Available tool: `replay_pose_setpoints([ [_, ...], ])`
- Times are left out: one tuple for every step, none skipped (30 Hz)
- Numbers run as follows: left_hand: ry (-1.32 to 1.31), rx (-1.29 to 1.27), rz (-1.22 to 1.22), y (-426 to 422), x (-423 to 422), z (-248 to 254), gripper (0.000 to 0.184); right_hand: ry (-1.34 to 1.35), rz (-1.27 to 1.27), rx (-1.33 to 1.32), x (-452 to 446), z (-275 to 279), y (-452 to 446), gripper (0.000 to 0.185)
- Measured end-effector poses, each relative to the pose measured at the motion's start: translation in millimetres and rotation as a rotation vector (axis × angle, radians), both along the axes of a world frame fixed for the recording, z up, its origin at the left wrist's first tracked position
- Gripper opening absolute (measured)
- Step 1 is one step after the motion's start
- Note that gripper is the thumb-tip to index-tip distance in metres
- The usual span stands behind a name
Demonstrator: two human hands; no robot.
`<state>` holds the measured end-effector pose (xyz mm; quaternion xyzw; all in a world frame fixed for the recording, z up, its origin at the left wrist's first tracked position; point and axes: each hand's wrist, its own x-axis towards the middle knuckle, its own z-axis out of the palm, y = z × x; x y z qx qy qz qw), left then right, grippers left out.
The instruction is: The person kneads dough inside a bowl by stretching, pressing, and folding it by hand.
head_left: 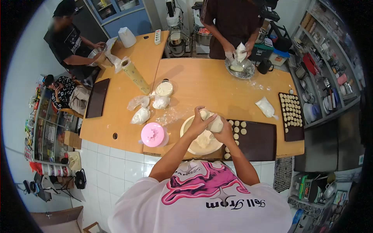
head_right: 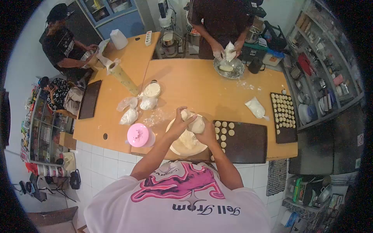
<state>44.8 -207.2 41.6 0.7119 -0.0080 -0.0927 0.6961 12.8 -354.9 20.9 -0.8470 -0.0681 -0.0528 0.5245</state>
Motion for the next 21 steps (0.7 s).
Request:
replay_pose_setpoints([
  [0.101,-0.059,0.003,-2,-5,8,0.069,-0.005,-0.014,0.007,0,-4,2,0.053],
  [0.083,-0.038,0.029,-3,-6,6,0.068,-0.012,-0.029,0.014,0,-6,3,0.054],
  [0.063,-0.019,0.055,-5,-5,2,0.066,0.009,-0.046,-0.019,-2,-4,5,0.054],
  [0.042,-0.003,0.082,-6,-4,-1,0.065,0.029,-0.062,-0.055,-4,-2,8,0.053],
  [0.044,-0.004,0.12,-8,-3,-4,0.06,0.05,-0.076,-0.092,-6,2,10,0.053],
  [0.046,-0.004,0.16,-10,-4,-5,0.056,0.054,-0.064,-0.171,-8,7,12,0.052],
  [0.048,-0.002,0.2,-10,-4,-6,0.051,0.059,-0.051,-0.249,-10,14,13,0.052],
  [0.081,-0.026,0.24,-11,-3,-7,0.046,0.064,-0.041,-0.325,-11,17,15,0.051],
  [0.113,-0.05,0.278,-13,-1,-3,0.041,0.081,-0.041,-0.355,-12,16,18,0.05],
  [0.145,-0.076,0.313,-14,1,-1,0.036,0.098,-0.044,-0.386,-14,16,21,0.05],
  [0.168,-0.116,0.344,-15,3,0,0.032,0.116,-0.047,-0.42,-16,16,21,0.05],
  [0.189,-0.158,0.377,-14,6,1,0.029,0.102,-0.028,-0.442,-17,17,21,0.048],
  [0.209,-0.201,0.409,-14,8,2,0.026,0.088,-0.009,-0.465,-18,19,20,0.047],
  [0.196,-0.237,0.433,-13,12,-4,0.021,0.083,0.008,-0.475,-19,22,20,0.046],
  [0.239,-0.25,0.45,-12,19,-13,0.02,0.078,0.026,-0.485,-20,26,20,0.045],
  [0.283,-0.263,0.467,-11,26,-19,0.019,0.084,0.042,-0.483,-20,33,21,0.045],
  [0.326,-0.276,0.484,-10,32,-25,0.018,0.09,0.059,-0.479,-19,38,22,0.045],
  [0.356,-0.26,0.507,-11,35,-23,0.02,0.078,0.075,-0.493,-19,39,22,0.044],
  [0.367,-0.236,0.511,-10,40,-20,0.02,0.065,0.091,-0.507,-19,40,22,0.043],
  [0.382,-0.211,0.516,-9,43,-17,0.021,0.055,0.107,-0.508,-20,43,22,0.042],
  [0.402,-0.186,0.524,-9,44,-16,0.022,0.049,0.128,-0.509,-23,45,21,0.042],
])
